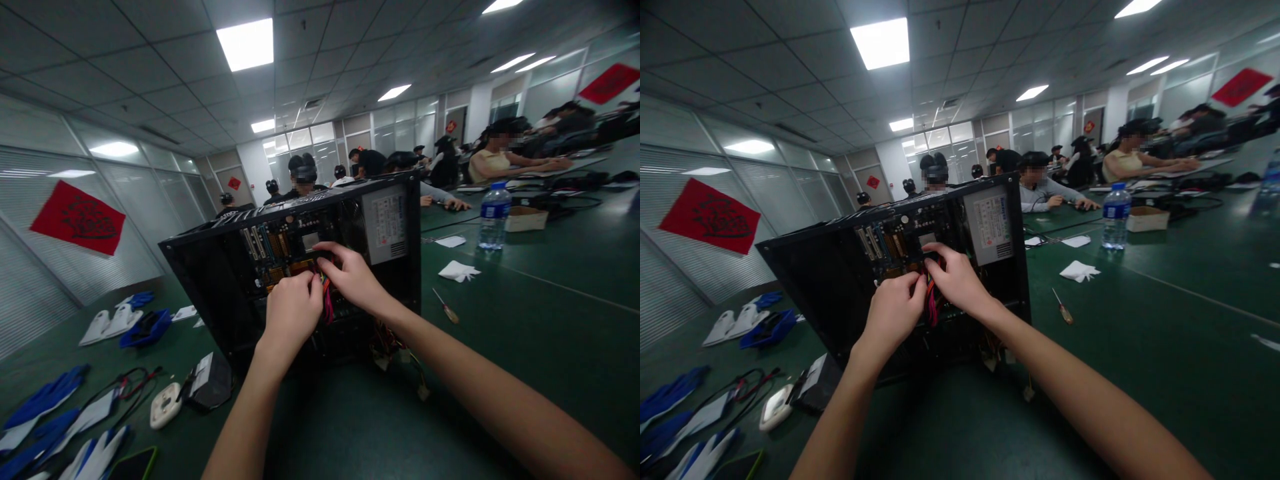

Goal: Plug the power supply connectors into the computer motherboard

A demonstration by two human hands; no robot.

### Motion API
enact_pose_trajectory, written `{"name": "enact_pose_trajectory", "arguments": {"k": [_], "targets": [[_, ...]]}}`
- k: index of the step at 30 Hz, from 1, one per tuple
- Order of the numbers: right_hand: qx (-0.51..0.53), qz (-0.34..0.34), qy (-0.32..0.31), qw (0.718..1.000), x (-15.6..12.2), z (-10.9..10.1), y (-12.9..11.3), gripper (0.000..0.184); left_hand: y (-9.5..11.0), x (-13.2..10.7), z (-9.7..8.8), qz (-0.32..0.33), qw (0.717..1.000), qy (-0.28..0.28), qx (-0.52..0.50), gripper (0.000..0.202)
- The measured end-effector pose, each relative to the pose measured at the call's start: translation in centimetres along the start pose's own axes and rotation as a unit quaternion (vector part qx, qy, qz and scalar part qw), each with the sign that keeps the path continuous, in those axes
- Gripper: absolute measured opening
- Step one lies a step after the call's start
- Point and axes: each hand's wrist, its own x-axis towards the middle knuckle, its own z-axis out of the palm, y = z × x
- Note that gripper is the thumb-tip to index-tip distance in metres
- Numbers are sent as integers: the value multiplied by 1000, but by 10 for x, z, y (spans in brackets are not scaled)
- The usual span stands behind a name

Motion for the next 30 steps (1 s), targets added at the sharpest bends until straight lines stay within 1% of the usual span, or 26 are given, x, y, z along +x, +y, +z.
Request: {"name": "enact_pose_trajectory", "arguments": {"k": [2,3,6,9,11,15,19,24,27,30], "targets": [[-23,-3,-40,999,3,3,15,25,-8,5,12,-22,998,-52,19,36],[-35,5,-46,998,5,4,22,26,-12,8,19,-31,997,-68,25,37],[-80,45,-39,995,10,3,42,27,-26,16,38,-62,992,-102,27,41],[-112,79,-34,990,13,1,57,28,-36,21,50,-86,989,-113,35,41],[-132,92,-47,986,12,2,62,31,-39,22,55,-85,988,-119,39,39],[-168,104,-96,976,7,6,60,34,-41,22,65,-48,987,-153,12,37],[-191,121,-112,968,4,8,58,34,-41,25,71,-39,987,-152,12,37],[-186,119,-118,968,6,9,68,33,-39,28,74,-43,986,-160,20,38],[-186,111,-119,969,6,10,71,31,-38,27,75,-40,988,-146,43,39],[-187,118,-116,968,6,11,70,29,-37,27,74,-36,988,-131,76,39]]}}
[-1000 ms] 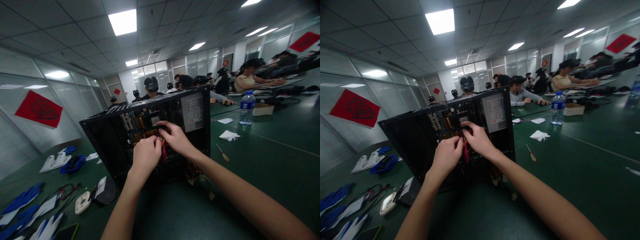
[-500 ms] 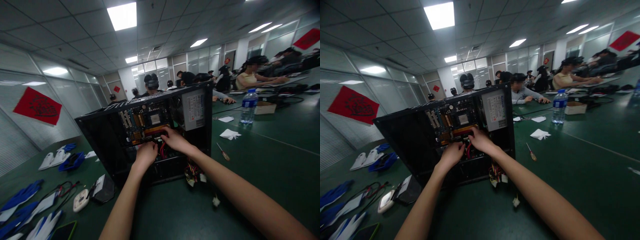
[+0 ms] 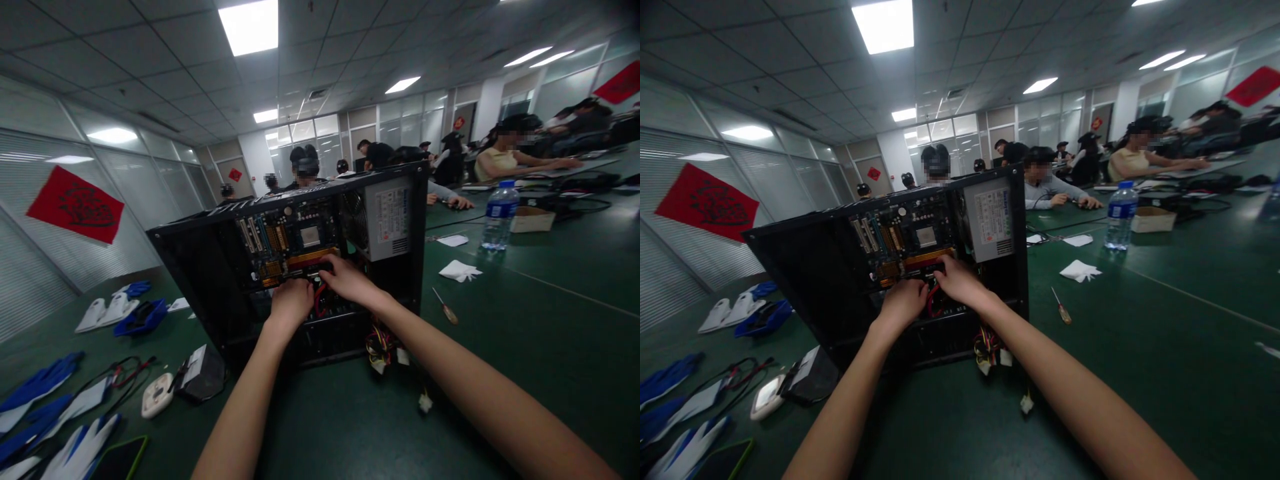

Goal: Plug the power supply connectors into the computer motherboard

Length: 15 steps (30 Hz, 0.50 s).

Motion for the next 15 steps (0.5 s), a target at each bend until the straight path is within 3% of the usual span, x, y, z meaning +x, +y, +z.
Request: {"name": "enact_pose_trajectory", "arguments": {"k": [10,15], "targets": [[-6,3,0,1000,1,-1,1,29,3,10,-2,-10,1000,-17,-10,38],[31,49,-2,998,0,5,-5,37,-3,13,-3,-15,999,-34,-34,36]]}}
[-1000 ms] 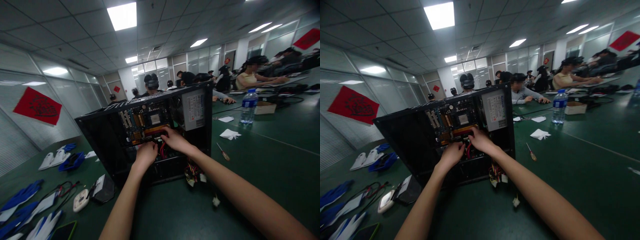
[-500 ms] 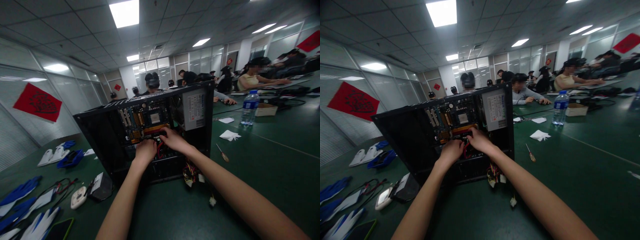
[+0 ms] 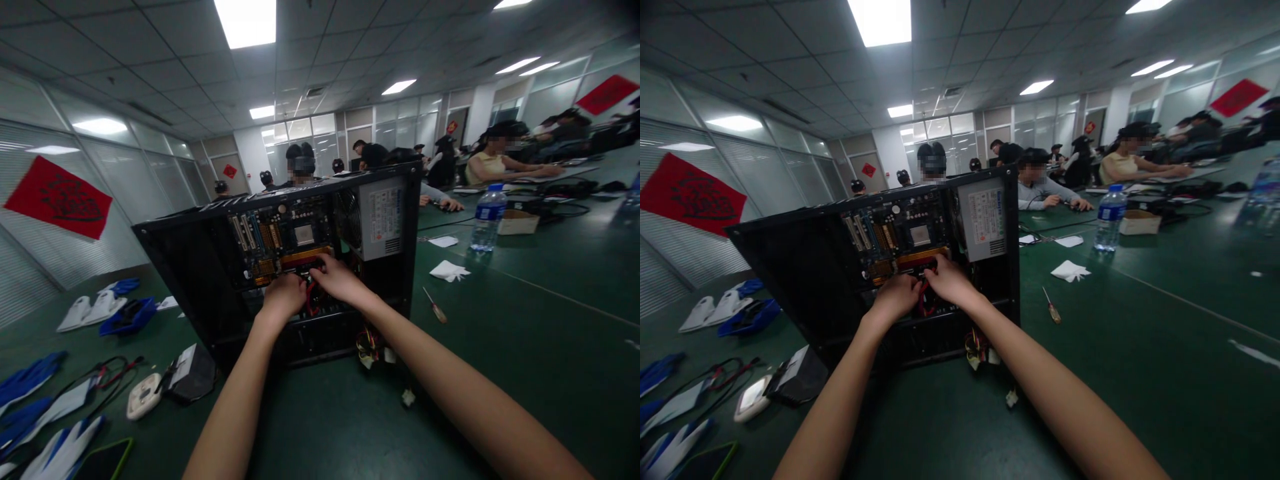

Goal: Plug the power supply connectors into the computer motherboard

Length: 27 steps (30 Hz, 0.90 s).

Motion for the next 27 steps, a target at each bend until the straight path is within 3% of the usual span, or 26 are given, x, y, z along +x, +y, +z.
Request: {"name": "enact_pose_trajectory", "arguments": {"k": [2,5,9,15,22,27], "targets": [[36,27,-10,999,0,3,-4,36,-3,0,1,3,1000,-8,-15,39],[80,64,-41,994,1,5,-9,16,-7,-2,2,7,999,-13,-30,44],[99,92,-74,988,1,5,-10,23,-8,-2,6,-4,1000,-11,-29,40],[84,99,-70,989,-7,9,-7,21,-8,-2,7,-12,998,-24,-52,39],[264,215,-104,934,-16,0,-21,21,-13,2,9,-7,995,-32,-93,37],[289,293,-75,908,-10,1,-23,29,-13,4,13,2,993,-25,-116,38]]}}
